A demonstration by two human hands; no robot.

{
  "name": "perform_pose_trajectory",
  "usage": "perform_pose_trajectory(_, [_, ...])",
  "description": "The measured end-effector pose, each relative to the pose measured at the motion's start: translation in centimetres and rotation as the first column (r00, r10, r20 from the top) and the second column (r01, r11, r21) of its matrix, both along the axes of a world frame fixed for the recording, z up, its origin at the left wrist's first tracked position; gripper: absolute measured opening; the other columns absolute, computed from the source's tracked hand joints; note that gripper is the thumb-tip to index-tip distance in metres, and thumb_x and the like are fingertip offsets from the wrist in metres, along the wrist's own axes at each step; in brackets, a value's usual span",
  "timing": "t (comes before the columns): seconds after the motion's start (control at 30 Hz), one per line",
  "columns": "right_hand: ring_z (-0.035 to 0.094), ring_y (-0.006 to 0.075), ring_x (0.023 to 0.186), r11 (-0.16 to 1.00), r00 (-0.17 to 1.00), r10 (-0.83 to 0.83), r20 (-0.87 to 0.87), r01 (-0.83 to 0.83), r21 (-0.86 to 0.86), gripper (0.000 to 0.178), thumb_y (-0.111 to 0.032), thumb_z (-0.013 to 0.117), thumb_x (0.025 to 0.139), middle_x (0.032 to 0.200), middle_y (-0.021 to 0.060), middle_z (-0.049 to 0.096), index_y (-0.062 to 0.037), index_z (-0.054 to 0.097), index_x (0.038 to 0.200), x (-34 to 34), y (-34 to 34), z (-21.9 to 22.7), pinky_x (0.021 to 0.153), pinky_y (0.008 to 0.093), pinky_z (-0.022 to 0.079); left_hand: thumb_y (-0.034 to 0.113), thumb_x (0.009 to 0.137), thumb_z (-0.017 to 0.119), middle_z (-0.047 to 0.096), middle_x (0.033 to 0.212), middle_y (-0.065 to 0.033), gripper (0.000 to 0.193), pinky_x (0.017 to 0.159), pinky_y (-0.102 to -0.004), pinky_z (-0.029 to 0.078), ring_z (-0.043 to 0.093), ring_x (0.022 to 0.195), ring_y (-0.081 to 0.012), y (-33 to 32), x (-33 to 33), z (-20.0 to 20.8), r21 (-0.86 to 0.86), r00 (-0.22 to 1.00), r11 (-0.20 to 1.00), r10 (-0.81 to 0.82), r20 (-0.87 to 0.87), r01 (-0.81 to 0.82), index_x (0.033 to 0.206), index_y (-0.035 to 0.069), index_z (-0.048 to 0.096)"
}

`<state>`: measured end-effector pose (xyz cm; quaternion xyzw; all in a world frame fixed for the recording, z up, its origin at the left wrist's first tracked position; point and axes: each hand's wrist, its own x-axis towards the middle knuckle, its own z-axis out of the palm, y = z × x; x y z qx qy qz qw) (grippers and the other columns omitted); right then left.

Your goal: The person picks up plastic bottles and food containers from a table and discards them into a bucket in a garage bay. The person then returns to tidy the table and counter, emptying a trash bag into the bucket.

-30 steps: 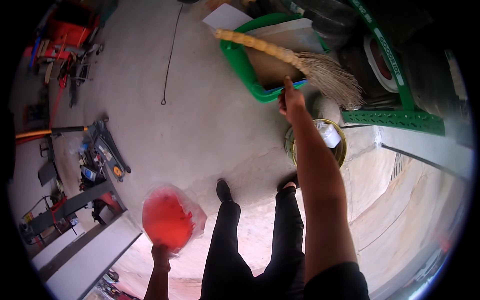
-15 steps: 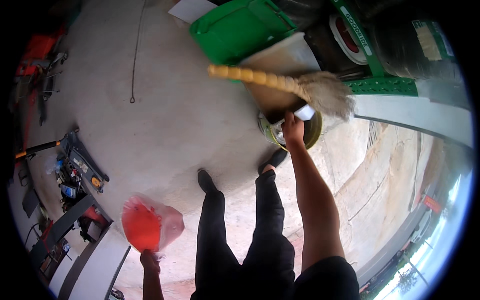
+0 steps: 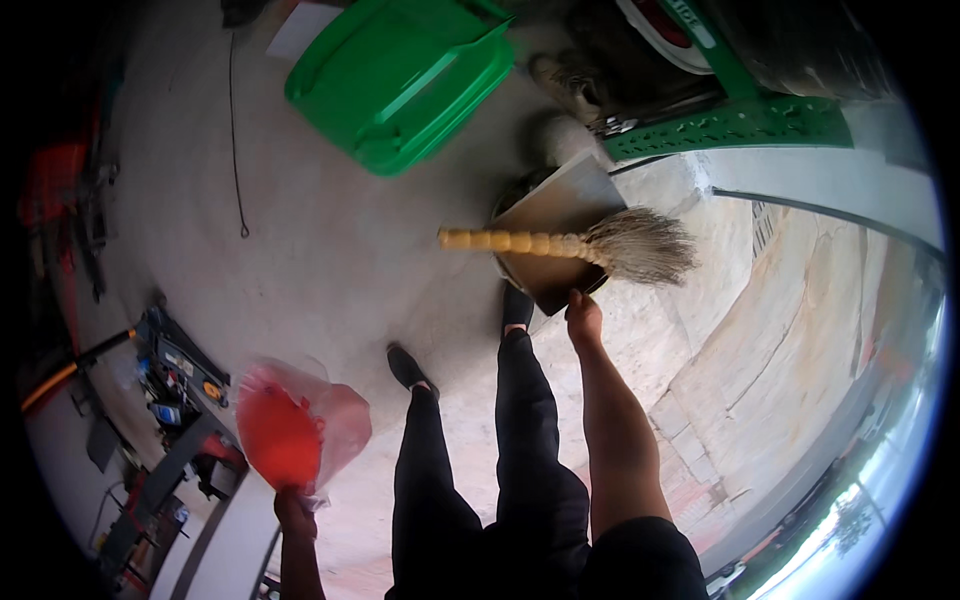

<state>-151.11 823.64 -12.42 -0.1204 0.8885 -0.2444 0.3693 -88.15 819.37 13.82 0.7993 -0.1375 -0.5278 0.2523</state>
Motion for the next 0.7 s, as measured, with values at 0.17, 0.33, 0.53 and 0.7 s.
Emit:
perform_pose_trajectory(0.17, [0.064, 0.0241, 0.064, 0.972, 0.988, 0.052, 0.146, -0.083, 0.22, 0.063, -0.057, 0.043, 0.099, 0.066, 0.0133, 0.065, -0.0002, 0.066, 0.084, -1.4, 0.8, 1.1, 0.066, 0.0375, 0.049, 0.019, 0.092, 0.056, 0.063, 0.102, -0.0048, 0.022, 0.073, -0.0345, 0.054, 0.063, 0.09, -0.0181, -3.1, -7.3, 1.3, -0.043, 0.996, 0.996, -0.08, -0.025, 0.079, 0.11, 0.006, 0.06])
perform_pose_trajectory(0.33, [0.067, 0.0325, 0.078, 0.91, 0.891, 0.26, 0.372, -0.355, 0.214, 0.044, -0.043, 0.049, 0.096, 0.079, 0.0155, 0.07, -0.0055, 0.07, 0.087, -0.5, 5.3, 7.8, 0.074, 0.0426, 0.051, 0.019, 0.089, 0.058, 0.06, 0.092, -0.0039, 0.018, 0.053, -0.0344, 0.054, 0.06, 0.069, -0.0162, -6.7, -13.9, 5.1, -0.085, 1.0, 0.996, 0.008, -0.02, -0.01, 0.103, 0.008, 0.06])
perform_pose_trajectory(0.53, [0.056, 0.0186, 0.051, 0.92, 0.89, 0.075, 0.451, -0.236, 0.314, 0.05, -0.009, 0.072, 0.082, 0.073, 0.0091, 0.064, -0.0121, 0.053, 0.128, 0.1, 12.8, 17.9, 0.042, 0.0323, 0.045, 0.031, 0.098, 0.052, 0.058, 0.083, -0.0023, 0.025, 0.056, -0.0302, 0.051, 0.057, 0.065, -0.0118, -8.8, -9.2, 7.3, -0.129, 0.982, 0.974, -0.188, -0.015, 0.184, 0.097, 0.008, 0.059])
perform_pose_trajectory(0.7, [0.058, 0.0188, 0.053, 0.83, 0.879, -0.004, 0.477, -0.263, 0.492, 0.028, -0.024, 0.069, 0.088, 0.071, 0.0076, 0.062, -0.0034, 0.064, 0.106, 2.5, 7.5, 25.2, 0.047, 0.0356, 0.051, 0.019, 0.094, 0.05, 0.062, 0.086, -0.0074, 0.021, 0.058, -0.037, 0.054, 0.065, 0.073, -0.0216, -11.2, -5.0, 8.0, -0.126, 0.991, 0.988, 0.08, -0.109, -0.093, 0.103, 0.003, 0.059])
